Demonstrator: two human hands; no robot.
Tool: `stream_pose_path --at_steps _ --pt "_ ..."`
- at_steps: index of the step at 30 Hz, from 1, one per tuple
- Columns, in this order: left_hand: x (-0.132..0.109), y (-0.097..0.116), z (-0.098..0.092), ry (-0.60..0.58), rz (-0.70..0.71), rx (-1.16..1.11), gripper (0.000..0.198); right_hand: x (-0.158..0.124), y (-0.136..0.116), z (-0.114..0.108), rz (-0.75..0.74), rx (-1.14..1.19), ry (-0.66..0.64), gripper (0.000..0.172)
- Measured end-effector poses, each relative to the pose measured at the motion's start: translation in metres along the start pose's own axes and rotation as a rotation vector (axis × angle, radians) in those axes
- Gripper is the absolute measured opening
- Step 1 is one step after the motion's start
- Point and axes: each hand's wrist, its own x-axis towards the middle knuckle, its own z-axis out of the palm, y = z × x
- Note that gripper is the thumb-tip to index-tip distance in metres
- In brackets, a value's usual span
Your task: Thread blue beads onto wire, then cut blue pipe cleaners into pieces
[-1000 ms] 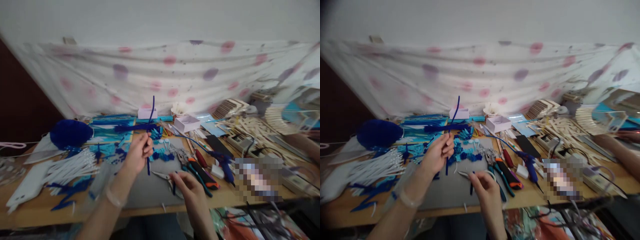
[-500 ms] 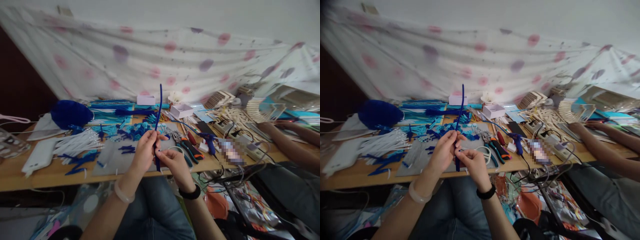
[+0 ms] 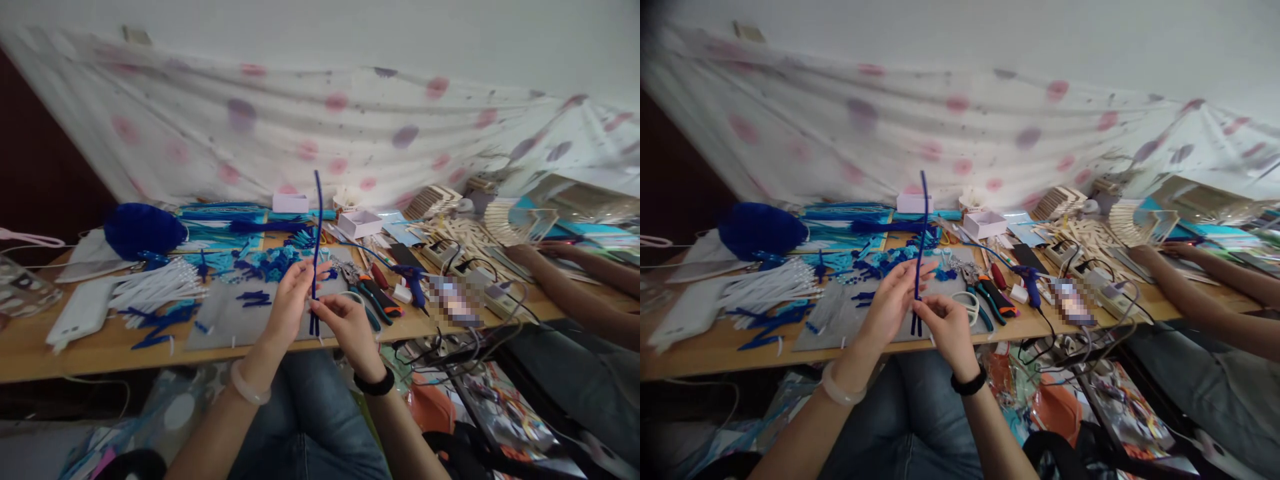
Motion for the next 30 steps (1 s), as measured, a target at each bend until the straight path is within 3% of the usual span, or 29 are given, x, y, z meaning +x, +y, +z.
stream_pose_path --at_steps 3,7,21,25,30 --pt "-0.011 0.004 -0.016 0.064 -0.051 0.16 0.032 0.002 0.003 -0.002 -0.012 0.086 0.093 0.027" --pt "-0.032 0.002 -0.026 0.011 -0.208 0.146 0.034 0.005 0.005 0.0 0.008 0.193 0.138 0.027" --pt "-0.041 -0.026 -0.008 0.139 -0.51 -0.263 0.029 0.007 0.012 0.002 0.087 0.187 0.201 0.036" --pt "-0.042 -0.031 -0.009 0.168 -0.519 -0.276 0.027 0.007 0.014 0.002 0.067 0.208 0.216 0.034" --pt "-0.044 -0.038 -0.008 0.22 -0.415 -0.238 0.031 0.007 0.014 0.002 0.056 0.189 0.227 0.035"
